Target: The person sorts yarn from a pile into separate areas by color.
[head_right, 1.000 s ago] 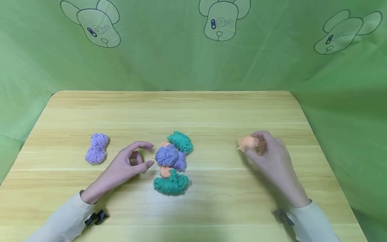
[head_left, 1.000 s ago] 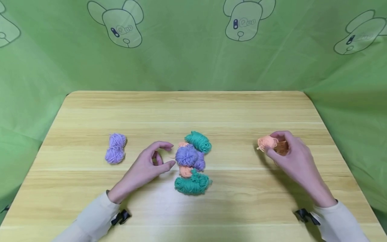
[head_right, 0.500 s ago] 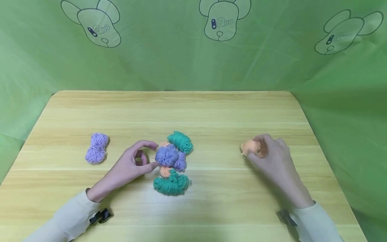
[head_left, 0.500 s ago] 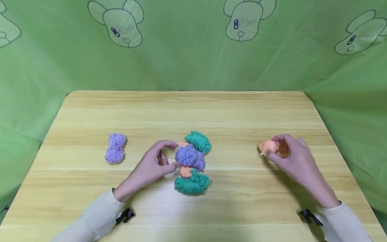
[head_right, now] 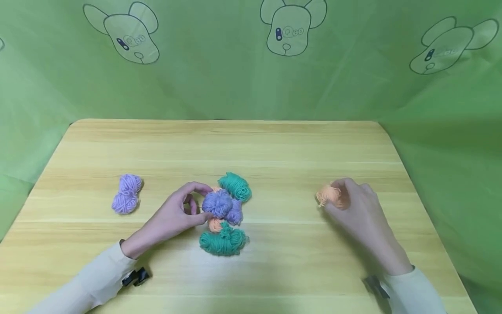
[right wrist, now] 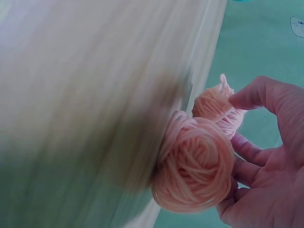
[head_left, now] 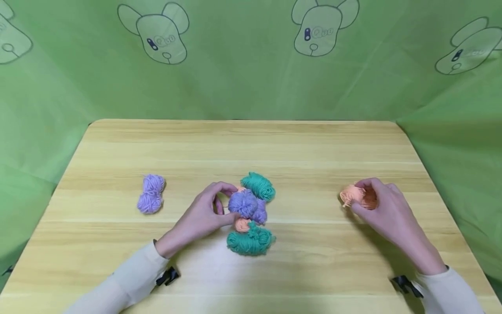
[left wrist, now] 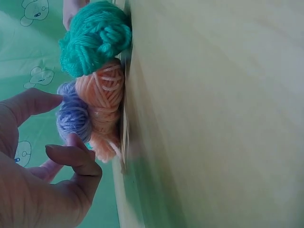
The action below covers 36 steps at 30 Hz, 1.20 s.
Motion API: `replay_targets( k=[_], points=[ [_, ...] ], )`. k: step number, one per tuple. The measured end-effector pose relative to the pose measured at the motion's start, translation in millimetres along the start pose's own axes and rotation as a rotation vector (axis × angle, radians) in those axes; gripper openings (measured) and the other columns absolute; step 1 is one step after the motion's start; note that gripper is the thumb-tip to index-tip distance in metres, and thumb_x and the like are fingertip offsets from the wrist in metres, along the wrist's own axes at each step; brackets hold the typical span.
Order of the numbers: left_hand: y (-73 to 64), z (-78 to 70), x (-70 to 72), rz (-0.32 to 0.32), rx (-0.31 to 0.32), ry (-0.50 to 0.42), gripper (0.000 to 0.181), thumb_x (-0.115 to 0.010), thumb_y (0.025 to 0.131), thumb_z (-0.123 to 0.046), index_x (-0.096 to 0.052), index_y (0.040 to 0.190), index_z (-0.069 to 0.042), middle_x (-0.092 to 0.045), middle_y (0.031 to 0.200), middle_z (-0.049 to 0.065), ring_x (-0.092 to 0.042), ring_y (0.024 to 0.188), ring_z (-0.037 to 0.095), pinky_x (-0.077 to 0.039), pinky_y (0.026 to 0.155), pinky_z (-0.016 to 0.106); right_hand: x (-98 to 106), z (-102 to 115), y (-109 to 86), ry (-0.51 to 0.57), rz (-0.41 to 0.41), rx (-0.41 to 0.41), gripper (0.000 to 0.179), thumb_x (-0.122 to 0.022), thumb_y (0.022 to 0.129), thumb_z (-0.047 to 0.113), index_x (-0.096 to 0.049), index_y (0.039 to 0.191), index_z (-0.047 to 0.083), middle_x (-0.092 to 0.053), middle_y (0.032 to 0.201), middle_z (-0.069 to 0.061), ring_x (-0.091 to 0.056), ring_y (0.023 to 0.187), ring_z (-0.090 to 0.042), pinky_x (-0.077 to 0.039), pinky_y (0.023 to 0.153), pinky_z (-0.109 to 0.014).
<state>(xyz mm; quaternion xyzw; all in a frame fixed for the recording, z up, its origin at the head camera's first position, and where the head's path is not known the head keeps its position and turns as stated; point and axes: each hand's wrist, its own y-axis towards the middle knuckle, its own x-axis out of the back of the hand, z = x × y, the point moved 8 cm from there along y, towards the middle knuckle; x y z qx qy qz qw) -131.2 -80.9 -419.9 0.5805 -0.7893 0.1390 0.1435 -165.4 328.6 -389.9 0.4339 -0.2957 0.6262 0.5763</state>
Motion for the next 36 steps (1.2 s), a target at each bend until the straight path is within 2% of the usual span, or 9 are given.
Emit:
replay_targets(
  k=[3, 9, 16, 25, 29, 36],
  points=[
    [1.4, -1.2, -0.7, -0.001, 0.004, 0.005, 0.056, -0.092, 0.085, -0.008, -0.066, 0.135, -0.008, -0.065, 0.118, 0.005, -0.059, 0.077, 0.019, -0.051, 0.061, 0.029, -0.3, -1.9, -0.7, 0.0, 0.002, 0.007, 0.044, -0.086, 0.088, 0.015, -0.066, 0.125, -0.001, -0.067, 0.092, -0.011, -0.05, 0.091, -0.029, -0.036, 0.073, -0.032],
    [0.0, 1.5, -5.8, 0.019, 0.031, -0.05, 0.052, -0.088, 0.087, -0.004, -0.067, 0.134, -0.008, -0.066, 0.11, 0.006, -0.059, 0.075, 0.02, -0.05, 0.059, 0.028, -5.1, -5.0, -2.8, 0.001, 0.029, 0.031, 0.046, -0.087, 0.087, 0.011, -0.067, 0.126, -0.002, -0.066, 0.096, -0.012, -0.05, 0.092, -0.031, -0.036, 0.072, -0.034],
    [0.7, 3.8, -5.9, 0.02, 0.036, -0.07, 0.049, -0.086, 0.086, -0.003, -0.069, 0.132, -0.01, -0.065, 0.107, 0.006, -0.056, 0.07, 0.018, -0.047, 0.057, 0.026, -6.2, -1.6, -2.3, 0.002, 0.011, 0.065, 0.049, -0.088, 0.084, 0.009, -0.068, 0.126, -0.003, -0.069, 0.101, -0.015, -0.049, 0.092, -0.032, -0.035, 0.072, -0.035],
    [6.3, 2.6, -4.8, 0.01, 0.027, -0.08, 0.04, -0.084, 0.085, 0.0, -0.071, 0.122, -0.007, -0.067, 0.107, 0.007, -0.054, 0.068, 0.017, -0.046, 0.056, 0.025, -0.6, 7.3, -2.4, 0.019, -0.065, 0.161, 0.052, -0.087, 0.077, -0.003, -0.064, 0.124, -0.009, -0.067, 0.112, -0.03, -0.053, 0.103, -0.045, -0.034, 0.087, -0.053],
    [6.1, 2.0, -4.7, 0.012, 0.029, -0.095, 0.038, -0.083, 0.085, 0.002, -0.071, 0.121, -0.007, -0.067, 0.105, 0.007, -0.054, 0.067, 0.017, -0.046, 0.055, 0.024, -2.2, 6.6, -4.3, 0.03, -0.055, 0.155, 0.051, -0.084, 0.079, -0.003, -0.064, 0.125, -0.008, -0.066, 0.115, -0.03, -0.051, 0.108, -0.048, -0.034, 0.09, -0.058],
    [4.4, 1.6, -2.3, 0.011, 0.037, -0.132, 0.036, -0.081, 0.086, 0.003, -0.072, 0.12, -0.007, -0.067, 0.1, 0.008, -0.053, 0.066, 0.017, -0.045, 0.055, 0.024, 1.0, 8.6, -6.5, 0.068, -0.056, 0.13, 0.048, -0.083, 0.082, -0.003, -0.066, 0.128, -0.006, -0.065, 0.119, -0.028, -0.049, 0.111, -0.048, -0.035, 0.089, -0.052]
  ],
)
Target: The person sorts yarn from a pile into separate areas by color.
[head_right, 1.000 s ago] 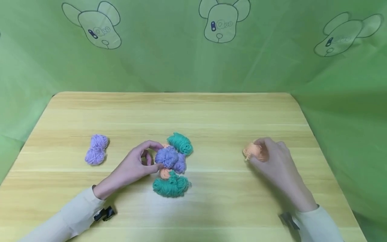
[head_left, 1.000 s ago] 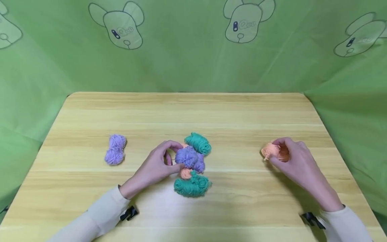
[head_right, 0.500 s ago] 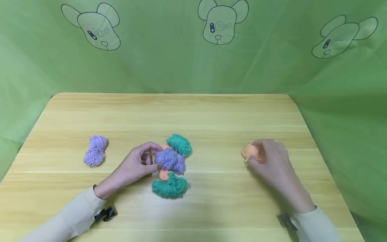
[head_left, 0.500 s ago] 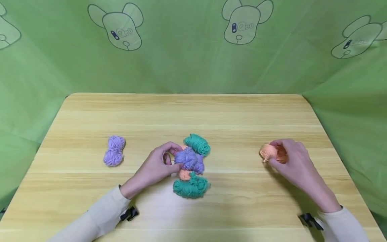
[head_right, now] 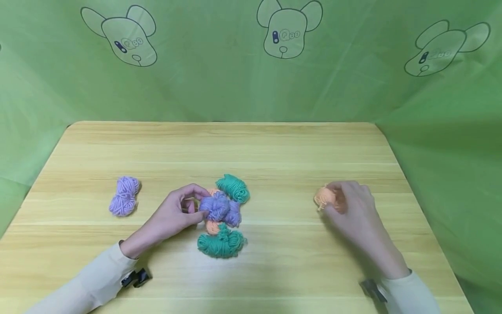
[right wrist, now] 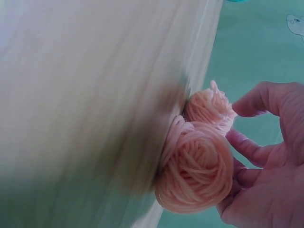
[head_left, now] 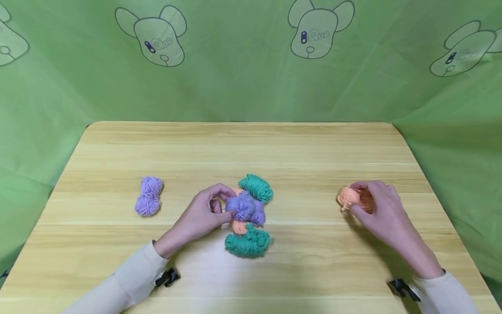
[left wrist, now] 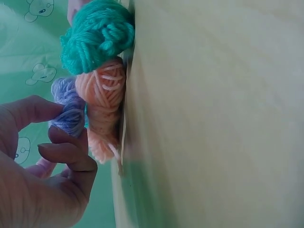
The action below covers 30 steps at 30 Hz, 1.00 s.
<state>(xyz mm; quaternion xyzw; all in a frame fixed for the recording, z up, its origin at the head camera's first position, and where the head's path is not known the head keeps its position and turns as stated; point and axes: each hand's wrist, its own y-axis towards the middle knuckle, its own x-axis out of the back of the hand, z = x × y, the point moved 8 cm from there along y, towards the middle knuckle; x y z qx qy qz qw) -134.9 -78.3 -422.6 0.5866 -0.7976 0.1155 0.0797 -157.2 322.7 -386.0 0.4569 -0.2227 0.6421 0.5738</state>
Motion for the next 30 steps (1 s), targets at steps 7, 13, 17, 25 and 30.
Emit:
replay_targets(
  k=[7, 13, 17, 25, 30],
  points=[
    [-1.9, 0.6, 2.8, -0.006, 0.008, -0.01, 0.036, -0.08, 0.088, 0.003, -0.072, 0.122, -0.006, -0.065, 0.092, 0.011, -0.053, 0.066, 0.017, -0.045, 0.055, 0.024, 2.8, 3.0, 0.0, 0.033, -0.028, 0.019, 0.048, -0.082, 0.083, -0.007, -0.065, 0.128, -0.008, -0.066, 0.118, -0.03, -0.051, 0.113, -0.049, -0.034, 0.091, -0.052],
    [-3.1, 0.2, 9.2, -0.028, 0.012, -0.015, 0.037, -0.08, 0.088, 0.003, -0.071, 0.123, -0.006, -0.065, 0.098, 0.011, -0.054, 0.069, 0.019, -0.046, 0.056, 0.024, 2.0, 4.1, 2.0, 0.046, -0.035, 0.006, 0.048, -0.082, 0.088, -0.002, -0.062, 0.132, -0.01, -0.064, 0.121, -0.031, -0.049, 0.117, -0.052, -0.034, 0.095, -0.061],
    [-4.4, 0.3, 14.2, -0.04, 0.014, -0.021, 0.038, -0.08, 0.089, 0.003, -0.071, 0.124, -0.007, -0.065, 0.097, 0.011, -0.054, 0.069, 0.019, -0.045, 0.056, 0.024, 2.7, 6.1, 3.2, 0.053, -0.04, -0.002, 0.045, -0.08, 0.092, 0.001, -0.063, 0.132, -0.009, -0.064, 0.121, -0.028, -0.05, 0.117, -0.049, -0.034, 0.094, -0.055],
    [-7.9, 1.7, 27.3, -0.074, 0.027, -0.05, 0.038, -0.081, 0.091, 0.003, -0.071, 0.126, -0.005, -0.066, 0.104, 0.013, -0.053, 0.067, 0.017, -0.044, 0.055, 0.024, 0.1, 6.8, 5.5, 0.077, -0.01, -0.055, 0.046, -0.08, 0.096, 0.005, -0.063, 0.137, -0.006, -0.065, 0.12, -0.023, -0.052, 0.108, -0.037, -0.04, 0.084, -0.031],
    [-11.2, 3.8, 36.1, -0.093, 0.048, -0.056, 0.038, -0.08, 0.091, 0.003, -0.07, 0.126, -0.005, -0.067, 0.109, 0.015, -0.054, 0.067, 0.016, -0.043, 0.054, 0.023, -4.6, 9.2, 6.7, 0.099, 0.006, -0.075, 0.046, -0.081, 0.099, 0.011, -0.064, 0.14, -0.002, -0.064, 0.118, -0.018, -0.052, 0.099, -0.026, -0.043, 0.078, -0.024]
  ],
)
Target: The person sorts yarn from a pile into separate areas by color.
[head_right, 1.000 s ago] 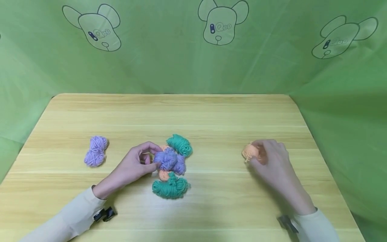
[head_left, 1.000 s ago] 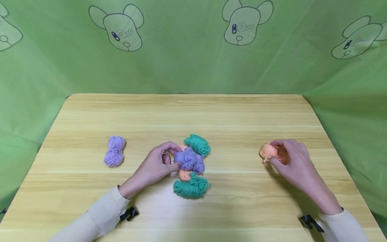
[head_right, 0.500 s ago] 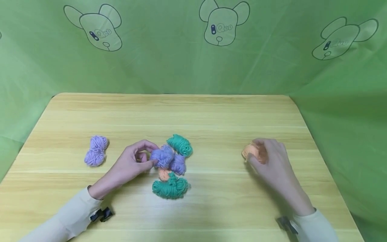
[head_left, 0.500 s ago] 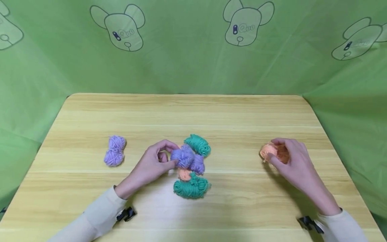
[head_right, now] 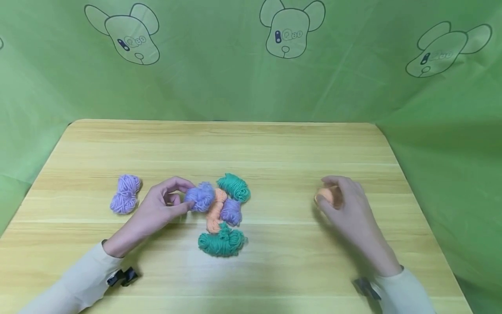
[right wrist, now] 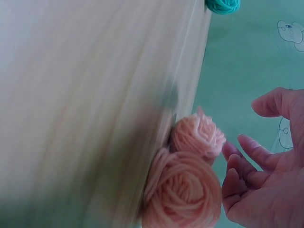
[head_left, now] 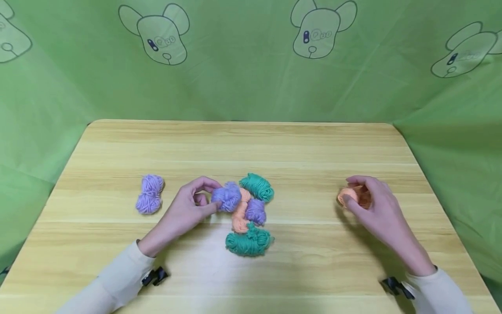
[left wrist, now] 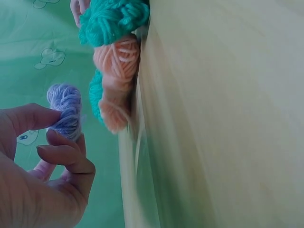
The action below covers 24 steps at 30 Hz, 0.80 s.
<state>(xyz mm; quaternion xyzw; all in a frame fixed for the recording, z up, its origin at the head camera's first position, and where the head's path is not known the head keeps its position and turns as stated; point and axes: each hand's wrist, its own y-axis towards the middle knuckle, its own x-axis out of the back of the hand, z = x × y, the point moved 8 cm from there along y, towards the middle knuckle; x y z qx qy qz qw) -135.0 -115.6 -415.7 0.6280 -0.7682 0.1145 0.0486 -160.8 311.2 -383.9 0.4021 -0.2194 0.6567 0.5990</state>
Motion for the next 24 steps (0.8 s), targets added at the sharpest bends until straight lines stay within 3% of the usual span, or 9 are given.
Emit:
replay_targets(
  k=[10, 24],
  points=[
    [-6.8, 2.4, 19.3, -0.064, 0.018, -0.016, 0.039, -0.08, 0.09, 0.004, -0.07, 0.127, -0.003, -0.067, 0.115, 0.016, -0.053, 0.066, 0.013, -0.042, 0.052, 0.022, -8.1, 19.2, 7.3, 0.078, 0.002, 0.006, 0.035, -0.077, 0.101, 0.012, -0.068, 0.135, 0.006, -0.069, 0.112, -0.004, -0.056, 0.087, -0.015, -0.046, 0.071, -0.017],
    [-18.5, 5.4, 44.6, -0.134, 0.034, 0.008, 0.039, -0.079, 0.09, 0.004, -0.068, 0.127, 0.0, -0.065, 0.118, 0.018, -0.054, 0.072, 0.014, -0.045, 0.056, 0.021, -26.6, 50.4, 19.2, 0.136, 0.059, 0.047, 0.028, -0.075, 0.102, 0.012, -0.07, 0.13, 0.011, -0.072, 0.103, -0.001, -0.058, 0.076, -0.016, -0.046, 0.065, -0.019]
  ],
)
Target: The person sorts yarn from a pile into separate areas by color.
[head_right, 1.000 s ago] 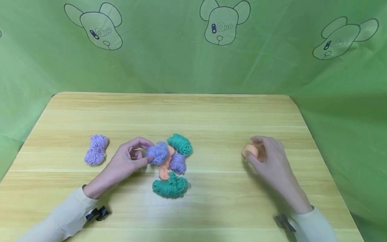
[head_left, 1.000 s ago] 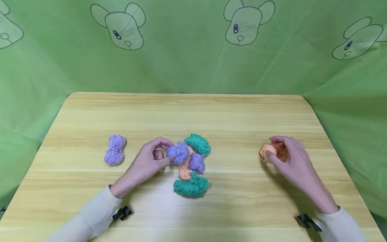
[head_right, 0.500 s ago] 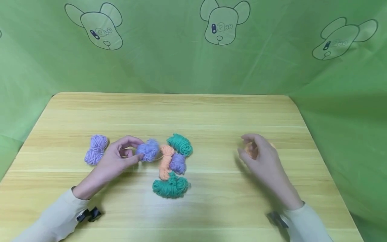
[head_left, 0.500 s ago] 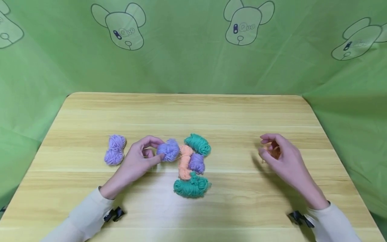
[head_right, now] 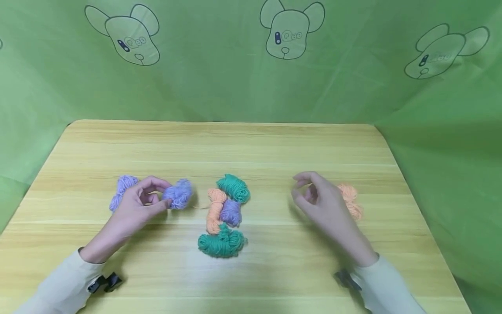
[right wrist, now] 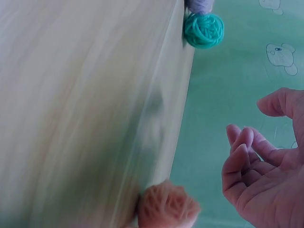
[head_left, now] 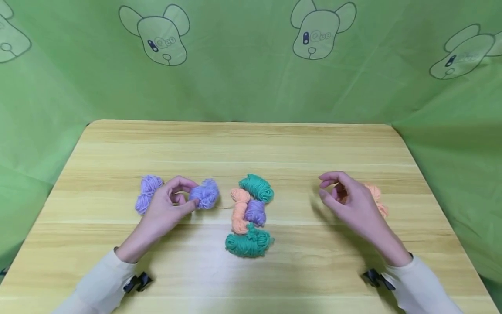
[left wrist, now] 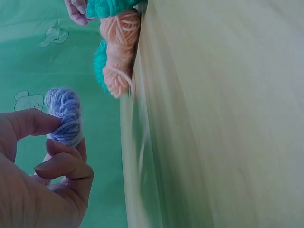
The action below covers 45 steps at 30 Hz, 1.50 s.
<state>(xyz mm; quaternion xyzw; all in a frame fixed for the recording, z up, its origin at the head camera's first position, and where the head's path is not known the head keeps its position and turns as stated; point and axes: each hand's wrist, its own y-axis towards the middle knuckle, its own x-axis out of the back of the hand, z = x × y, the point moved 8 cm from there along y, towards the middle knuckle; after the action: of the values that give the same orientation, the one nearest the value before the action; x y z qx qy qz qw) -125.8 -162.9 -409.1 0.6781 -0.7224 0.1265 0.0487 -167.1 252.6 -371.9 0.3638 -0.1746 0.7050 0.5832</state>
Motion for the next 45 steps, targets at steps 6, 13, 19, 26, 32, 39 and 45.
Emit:
replay_targets(
  k=[6, 13, 19, 26, 32, 39, 45],
  points=[
    [-2.7, 1.0, 12.1, -0.025, 0.008, 0.006, 0.039, -0.078, 0.092, 0.003, -0.066, 0.129, 0.001, -0.065, 0.12, 0.018, -0.055, 0.073, 0.013, -0.045, 0.056, 0.021, -5.4, 11.0, 2.3, 0.016, 0.012, 0.024, 0.025, -0.076, 0.102, 0.012, -0.071, 0.127, 0.012, -0.07, 0.098, 0.001, -0.058, 0.074, -0.017, -0.046, 0.062, -0.021],
    [-6.3, 2.0, 23.3, -0.05, 0.0, 0.018, 0.039, -0.079, 0.094, 0.001, -0.066, 0.131, 0.001, -0.065, 0.119, 0.016, -0.055, 0.07, 0.012, -0.045, 0.054, 0.022, -12.7, 23.0, 3.7, 0.016, 0.045, 0.032, 0.023, -0.077, 0.101, 0.011, -0.072, 0.122, 0.017, -0.067, 0.09, 0.001, -0.059, 0.074, -0.017, -0.047, 0.061, -0.024],
    [-5.8, 0.9, 31.7, -0.061, -0.012, 0.024, 0.041, -0.078, 0.093, 0.005, -0.065, 0.132, 0.004, -0.066, 0.117, 0.018, -0.052, 0.068, 0.01, -0.045, 0.054, 0.021, -21.6, 37.2, 8.6, 0.021, 0.048, 0.07, 0.023, -0.077, 0.1, 0.011, -0.073, 0.121, 0.017, -0.066, 0.088, 0.004, -0.059, 0.073, -0.016, -0.046, 0.061, -0.025],
    [-7.8, 3.6, 41.3, -0.079, 0.017, 0.074, 0.042, -0.078, 0.094, 0.004, -0.065, 0.133, 0.003, -0.067, 0.116, 0.016, -0.052, 0.071, 0.011, -0.045, 0.055, 0.022, -37.8, 57.9, 13.2, 0.034, 0.086, 0.126, 0.028, -0.08, 0.098, 0.01, -0.074, 0.123, 0.018, -0.067, 0.091, 0.006, -0.059, 0.071, -0.013, -0.048, 0.058, -0.026],
    [-7.4, 5.1, 54.3, -0.13, 0.05, 0.114, 0.041, -0.078, 0.094, 0.003, -0.065, 0.133, 0.003, -0.066, 0.112, 0.012, -0.054, 0.084, 0.013, -0.048, 0.066, 0.021, -50.3, 67.7, 13.2, 0.056, 0.126, 0.14, 0.032, -0.082, 0.098, 0.013, -0.074, 0.129, 0.017, -0.07, 0.098, 0.008, -0.059, 0.075, -0.013, -0.05, 0.06, -0.027],
    [-7.4, 3.6, 63.1, -0.135, 0.042, 0.146, 0.041, -0.077, 0.094, 0.003, -0.065, 0.133, 0.004, -0.065, 0.112, 0.012, -0.055, 0.086, 0.014, -0.048, 0.068, 0.021, -67.7, 78.8, 13.0, 0.115, 0.181, 0.171, 0.037, -0.084, 0.095, 0.009, -0.073, 0.13, 0.012, -0.07, 0.1, 0.009, -0.058, 0.074, -0.013, -0.049, 0.059, -0.026],
    [-8.3, 6.9, 65.9, -0.129, 0.05, 0.175, 0.042, -0.078, 0.093, 0.002, -0.067, 0.133, 0.003, -0.062, 0.102, 0.01, -0.052, 0.079, 0.016, -0.048, 0.059, 0.024, -83.0, 92.0, 10.3, 0.136, 0.224, 0.218, 0.038, -0.087, 0.093, 0.01, -0.073, 0.128, 0.008, -0.071, 0.101, 0.01, -0.058, 0.073, -0.012, -0.051, 0.059, -0.026]
  ],
)
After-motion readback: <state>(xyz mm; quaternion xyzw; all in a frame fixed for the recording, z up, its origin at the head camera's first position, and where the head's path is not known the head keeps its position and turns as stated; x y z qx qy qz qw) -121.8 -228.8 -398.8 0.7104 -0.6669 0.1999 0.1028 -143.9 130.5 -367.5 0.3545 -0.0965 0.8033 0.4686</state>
